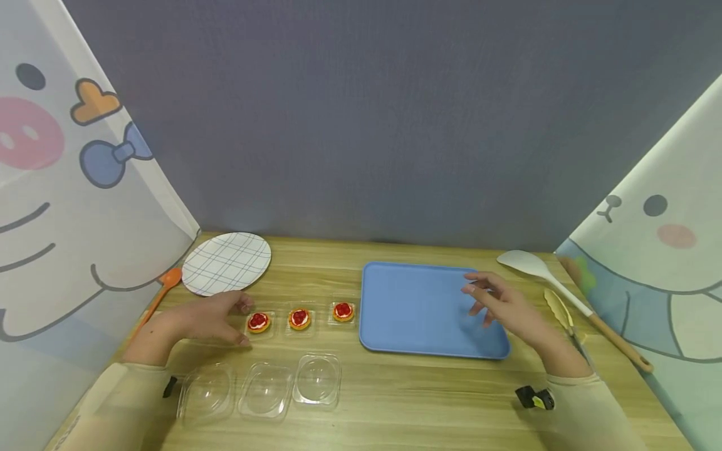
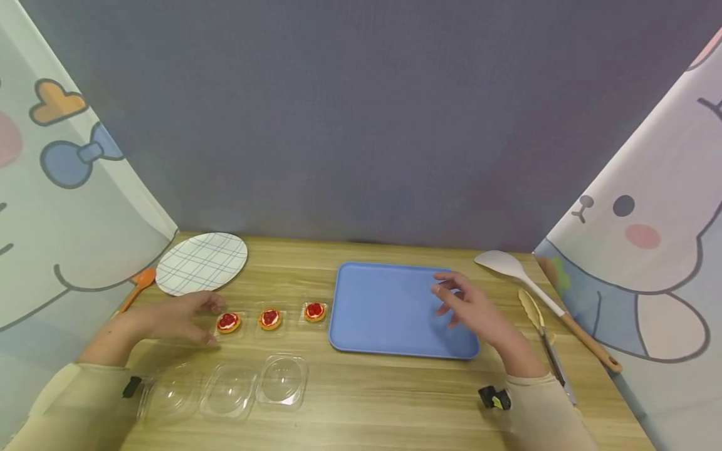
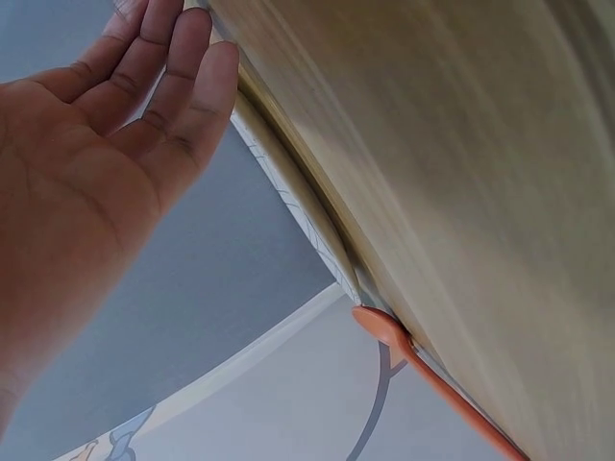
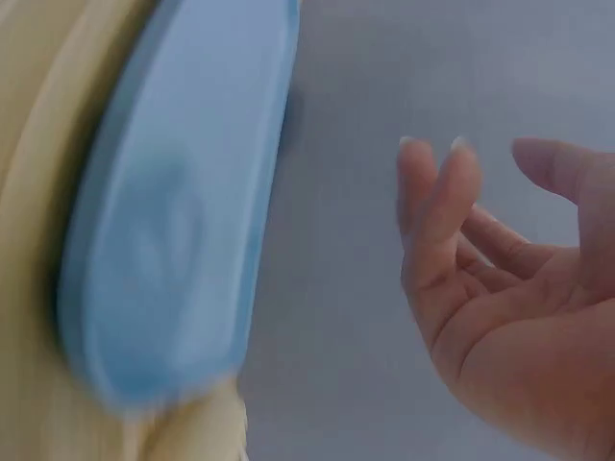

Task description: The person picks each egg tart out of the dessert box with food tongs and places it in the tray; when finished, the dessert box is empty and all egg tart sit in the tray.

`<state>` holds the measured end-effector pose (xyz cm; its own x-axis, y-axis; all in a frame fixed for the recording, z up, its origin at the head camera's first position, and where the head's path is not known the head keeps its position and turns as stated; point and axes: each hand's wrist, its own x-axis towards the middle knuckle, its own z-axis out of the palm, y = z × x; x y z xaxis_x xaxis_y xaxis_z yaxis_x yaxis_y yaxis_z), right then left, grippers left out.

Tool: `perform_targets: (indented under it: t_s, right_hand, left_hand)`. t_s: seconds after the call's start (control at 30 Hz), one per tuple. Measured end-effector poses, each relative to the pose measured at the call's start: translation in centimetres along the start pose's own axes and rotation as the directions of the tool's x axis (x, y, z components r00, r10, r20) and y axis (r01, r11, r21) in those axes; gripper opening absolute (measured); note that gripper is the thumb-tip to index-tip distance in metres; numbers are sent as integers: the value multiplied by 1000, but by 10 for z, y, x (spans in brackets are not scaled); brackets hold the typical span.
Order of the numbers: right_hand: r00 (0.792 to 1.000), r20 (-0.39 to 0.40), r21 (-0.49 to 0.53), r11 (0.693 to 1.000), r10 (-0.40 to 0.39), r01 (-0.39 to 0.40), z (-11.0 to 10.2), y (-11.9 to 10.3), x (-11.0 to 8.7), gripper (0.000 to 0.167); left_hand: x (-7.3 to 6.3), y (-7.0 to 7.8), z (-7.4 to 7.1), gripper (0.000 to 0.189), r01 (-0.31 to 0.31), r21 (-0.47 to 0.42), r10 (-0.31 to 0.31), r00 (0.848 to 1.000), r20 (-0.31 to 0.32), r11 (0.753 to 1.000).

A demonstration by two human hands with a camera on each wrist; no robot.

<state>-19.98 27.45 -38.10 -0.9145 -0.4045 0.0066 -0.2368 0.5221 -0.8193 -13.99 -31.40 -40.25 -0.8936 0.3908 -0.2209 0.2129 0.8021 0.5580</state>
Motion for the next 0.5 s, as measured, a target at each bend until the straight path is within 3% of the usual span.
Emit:
perform_targets:
  t_s: [0.1,0.23,0.5]
  right_hand:
    - [994,-106,-176,984,19,-37,-18,10,-12,56]
    - [982,-190,-375,923,17,-89,-41,27,-26,72]
    - [952,-270,-508,819,144,-268,-63,54,-50,104]
  left_hand:
    - [0,0,0,69,-7,0,7,1000,-8,1000]
    - [1,0,0,65,-8,-1,8,1000,-12,1000]
    - [-1,-1,0,67,-9,-8,9,1000,-11,1000]
